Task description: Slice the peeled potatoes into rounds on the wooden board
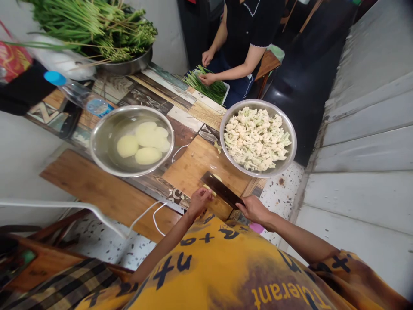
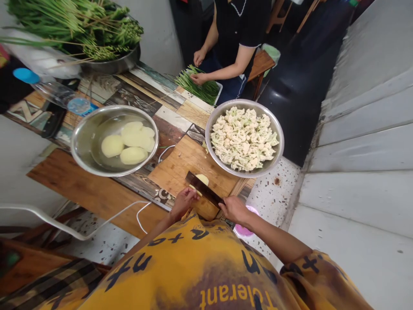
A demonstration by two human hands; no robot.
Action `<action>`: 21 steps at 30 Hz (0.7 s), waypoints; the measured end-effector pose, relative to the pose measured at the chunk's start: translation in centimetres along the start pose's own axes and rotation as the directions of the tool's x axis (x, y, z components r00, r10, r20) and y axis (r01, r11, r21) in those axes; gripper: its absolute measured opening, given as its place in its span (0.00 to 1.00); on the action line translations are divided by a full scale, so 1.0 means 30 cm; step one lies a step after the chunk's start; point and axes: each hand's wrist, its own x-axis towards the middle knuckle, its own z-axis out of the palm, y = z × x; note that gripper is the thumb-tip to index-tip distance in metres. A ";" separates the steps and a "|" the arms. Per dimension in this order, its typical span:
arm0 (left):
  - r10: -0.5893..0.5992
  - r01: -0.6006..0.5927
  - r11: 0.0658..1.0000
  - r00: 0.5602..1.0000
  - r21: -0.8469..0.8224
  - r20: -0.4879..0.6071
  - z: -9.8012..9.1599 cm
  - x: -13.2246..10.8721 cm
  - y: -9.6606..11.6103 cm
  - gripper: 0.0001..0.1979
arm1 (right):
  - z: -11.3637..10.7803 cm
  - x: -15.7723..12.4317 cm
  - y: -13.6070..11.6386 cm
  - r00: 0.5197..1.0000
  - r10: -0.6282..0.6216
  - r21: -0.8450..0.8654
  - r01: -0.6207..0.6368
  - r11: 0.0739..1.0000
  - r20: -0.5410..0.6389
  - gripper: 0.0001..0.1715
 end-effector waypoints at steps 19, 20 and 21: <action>-0.034 0.032 0.999 0.995 -0.019 -0.090 0.023 0.017 0.011 0.12 | -0.038 0.051 -0.084 0.999 0.026 -0.051 -0.024 0.998 0.026 0.17; -0.037 0.036 0.999 0.995 -0.016 -0.091 0.022 0.018 0.009 0.11 | -0.040 0.055 -0.090 0.999 0.027 -0.049 -0.025 0.998 0.028 0.17; -0.041 0.039 0.999 0.995 -0.013 -0.092 0.021 0.019 0.008 0.11 | -0.041 0.061 -0.097 0.999 0.030 -0.050 -0.028 0.998 0.027 0.17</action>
